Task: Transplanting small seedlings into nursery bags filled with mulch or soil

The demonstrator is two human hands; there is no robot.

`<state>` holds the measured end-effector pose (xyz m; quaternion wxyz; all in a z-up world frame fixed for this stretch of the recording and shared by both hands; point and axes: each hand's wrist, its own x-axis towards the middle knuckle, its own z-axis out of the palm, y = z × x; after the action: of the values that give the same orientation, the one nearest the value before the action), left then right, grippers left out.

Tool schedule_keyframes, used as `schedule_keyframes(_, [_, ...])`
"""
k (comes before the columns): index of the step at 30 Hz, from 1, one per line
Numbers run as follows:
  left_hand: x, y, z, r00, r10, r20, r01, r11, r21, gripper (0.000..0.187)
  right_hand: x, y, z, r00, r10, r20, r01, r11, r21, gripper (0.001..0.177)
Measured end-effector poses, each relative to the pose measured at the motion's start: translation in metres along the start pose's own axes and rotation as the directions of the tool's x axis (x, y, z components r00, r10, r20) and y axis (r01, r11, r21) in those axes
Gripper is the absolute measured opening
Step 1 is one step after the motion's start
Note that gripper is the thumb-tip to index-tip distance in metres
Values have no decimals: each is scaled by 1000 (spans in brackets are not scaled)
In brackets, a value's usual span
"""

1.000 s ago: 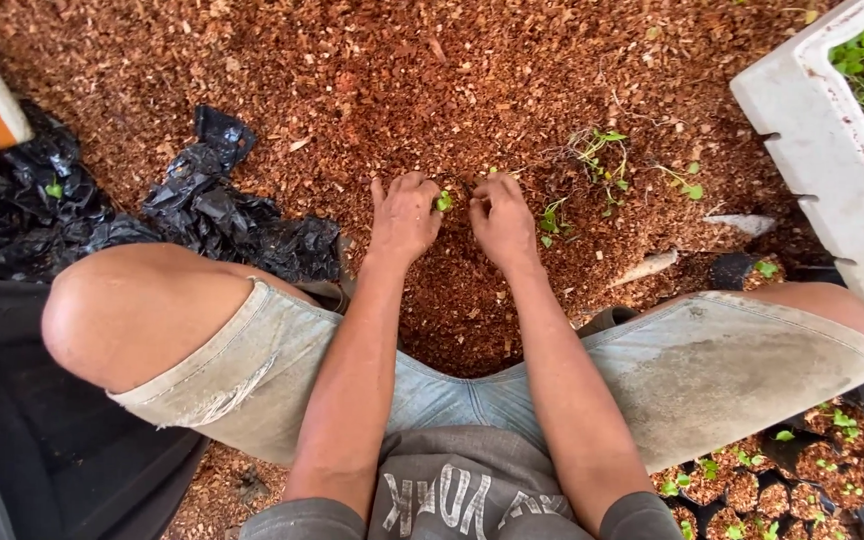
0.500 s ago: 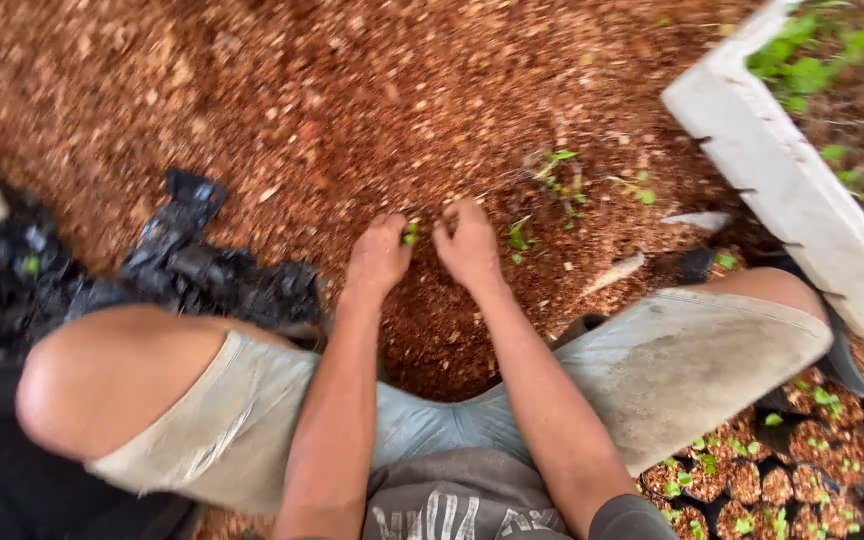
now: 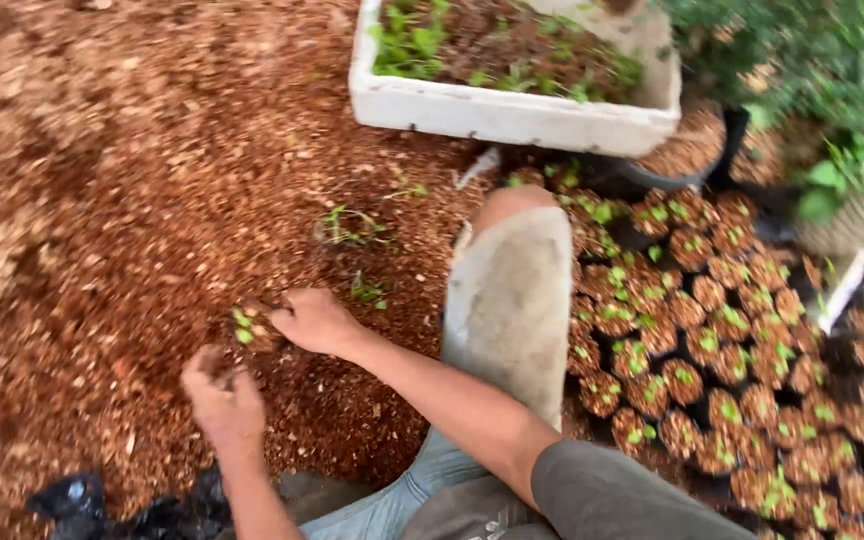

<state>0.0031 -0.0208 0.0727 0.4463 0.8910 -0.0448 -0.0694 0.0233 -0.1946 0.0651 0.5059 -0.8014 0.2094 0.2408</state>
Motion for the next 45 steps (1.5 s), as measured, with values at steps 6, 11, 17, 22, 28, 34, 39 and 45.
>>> schedule_keyframes(6, [4, -19, 4, 997, 45, -57, -48, 998, -43, 45, -84, -45, -108, 956, -81, -282, 166, 942, 291, 24])
schedule_keyframes(11, [6, -35, 16, 955, 294, 30, -284, 887, 365, 39, -153, -5, -208, 769, -109, -630, 527, 666, 528, 21])
schedule_keyframes(17, [13, -44, 29, 957, 260, 131, -291, 849, 442, 34, -199, 113, -302, 599, 221, -770, 369, 777, 510, 27])
schedule_keyframes(22, [9, -28, 31, 968, 130, 217, -220, 854, 471, 33, -202, 241, -309, 433, 420, -797, 170, 830, 531, 25])
schedule_keyframes(28, [7, -41, 30, 954, 133, 269, -256, 828, 499, 29, -183, 322, -289, 323, 673, -665, -187, 735, 652, 22])
schedule_keyframes(34, [2, -40, 28, 963, 7, 269, -161, 816, 556, 30, -145, 340, -293, 342, 749, -567, 46, 589, 806, 21])
schedule_keyframes(39, [1, -37, 26, 965, -73, 250, -85, 818, 569, 29, -127, 337, -292, 400, 724, -562, 191, 534, 824, 24])
schedule_keyframes(45, [-10, -8, 10, 981, -33, 191, -83, 817, 570, 27, -131, 352, -282, 408, 686, -602, -154, 702, 696, 47])
